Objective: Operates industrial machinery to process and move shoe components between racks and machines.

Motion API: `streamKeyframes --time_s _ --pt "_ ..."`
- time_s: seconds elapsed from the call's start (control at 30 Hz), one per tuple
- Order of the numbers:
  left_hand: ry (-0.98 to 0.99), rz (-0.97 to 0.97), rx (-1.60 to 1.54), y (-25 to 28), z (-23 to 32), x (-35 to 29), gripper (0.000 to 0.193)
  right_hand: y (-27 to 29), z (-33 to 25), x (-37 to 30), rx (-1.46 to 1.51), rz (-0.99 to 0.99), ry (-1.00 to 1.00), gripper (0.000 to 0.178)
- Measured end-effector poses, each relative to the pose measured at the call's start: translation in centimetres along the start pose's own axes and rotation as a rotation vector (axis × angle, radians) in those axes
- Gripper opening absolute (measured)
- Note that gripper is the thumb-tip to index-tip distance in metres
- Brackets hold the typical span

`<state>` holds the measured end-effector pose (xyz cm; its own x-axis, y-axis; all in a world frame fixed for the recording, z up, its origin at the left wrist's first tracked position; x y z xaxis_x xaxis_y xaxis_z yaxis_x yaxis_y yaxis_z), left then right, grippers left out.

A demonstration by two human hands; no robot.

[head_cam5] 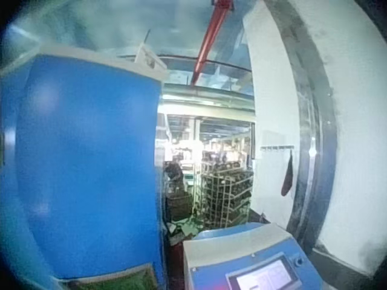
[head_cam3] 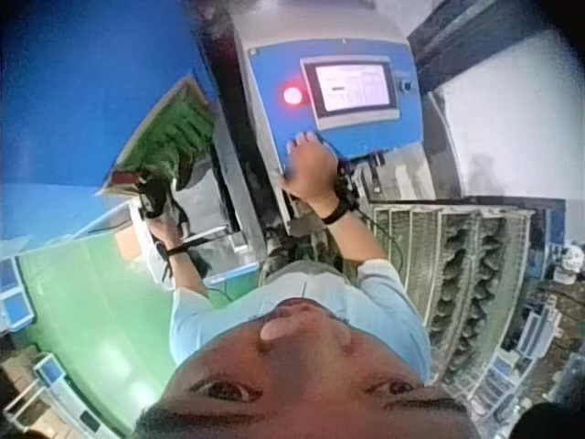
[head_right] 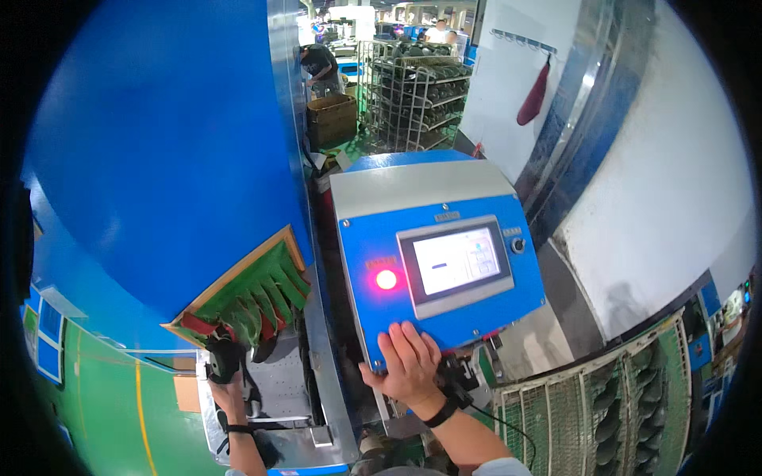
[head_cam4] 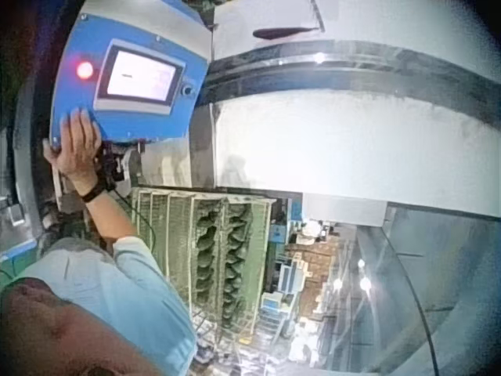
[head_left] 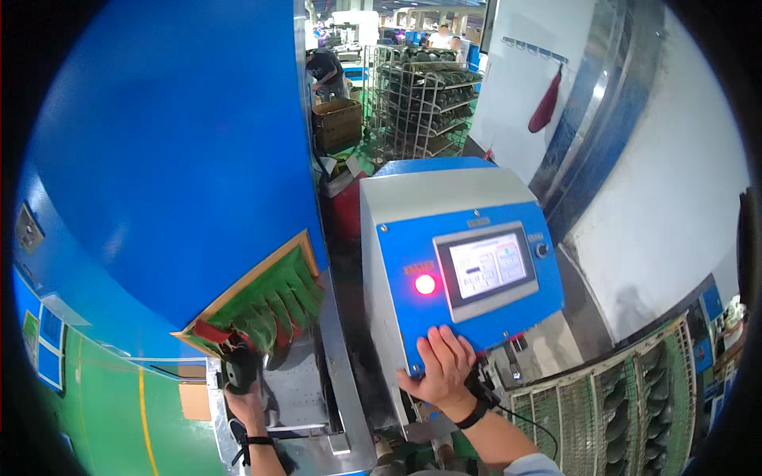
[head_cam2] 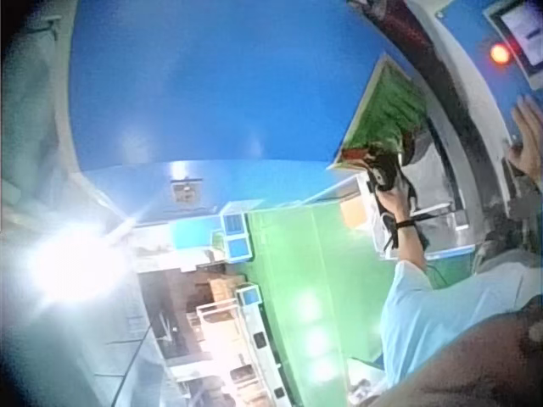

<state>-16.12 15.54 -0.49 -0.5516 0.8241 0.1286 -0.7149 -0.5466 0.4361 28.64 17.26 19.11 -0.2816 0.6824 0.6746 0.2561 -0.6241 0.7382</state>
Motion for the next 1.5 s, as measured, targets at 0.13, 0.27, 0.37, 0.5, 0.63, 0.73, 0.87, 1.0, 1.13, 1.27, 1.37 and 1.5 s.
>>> streamKeyframes --time_s 0.13,0.27,0.37,0.5,0.63,0.73,0.87,1.0,1.13,1.27,1.37,1.5 --pt "0.08 -0.209 -0.446 2.3 13.3 -9.3 0.063 2.3 -0.1 -0.5 0.32 -0.168 0.001 0.068" --pt "0.042 -0.437 -0.847 -1.2 21.9 -17.6 0.065 4.0 -2.3 -5.3 1.067 -0.178 0.179 0.095" --pt "0.122 -0.665 -1.003 -4.3 23.6 -24.3 0.078 5.5 -3.4 -8.1 1.8 -0.522 -0.118 0.128" --pt "0.013 -1.048 -0.966 -6.9 27.5 -26.6 0.086 6.3 2.5 -10.8 2.274 -0.694 -0.344 0.124" --pt "-0.023 -1.272 -0.314 -9.3 24.3 -29.9 0.07 7.1 6.1 -17.7 2.377 -0.988 -0.967 0.073" --pt "-0.115 -1.431 0.035 -13.3 21.1 -33.6 0.036 7.6 7.3 -24.9 2.671 -1.057 -1.347 0.059" --pt "-0.027 -1.666 -0.045 -14.5 23.5 -38.3 0.022 6.6 10.4 -30.0 2.562 -0.741 -1.428 0.05" --pt "0.148 -1.411 -0.25 -15.2 27.9 -37.0 0.027 5.3 16.5 -29.3 2.07 -0.506 -1.251 0.074" --pt "0.224 -1.325 -0.3 -17.7 22.3 -35.9 0.026 5.5 16.4 -22.3 1.495 -0.574 -0.877 0.087" --pt "0.65 -1.176 -0.579 -18.9 17.9 -35.5 0.024 3.7 15.2 -19.5 1.099 -0.723 -0.732 0.1" --pt "0.645 -1.136 -0.445 -20.6 14.0 -35.1 0.022 1.5 13.7 -18.3 0.628 -0.926 -0.549 0.106" --pt "0.839 -1.08 -0.681 -22.6 10.0 -35.8 0.025 -0.1 10.2 -16.4 0.307 -1.11 -0.485 0.107"
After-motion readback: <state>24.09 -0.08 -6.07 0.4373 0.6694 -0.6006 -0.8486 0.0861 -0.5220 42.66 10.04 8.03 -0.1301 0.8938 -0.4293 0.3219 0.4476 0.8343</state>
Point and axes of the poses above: each hand's wrist, its own x-axis towards the middle knuckle, its own y-axis out of the back of the hand, z = x × y, the point moved 3 cm from there along x, towards the middle knuckle, and after that the axes turned 14 degrees about -z, right-handed, at the moved point
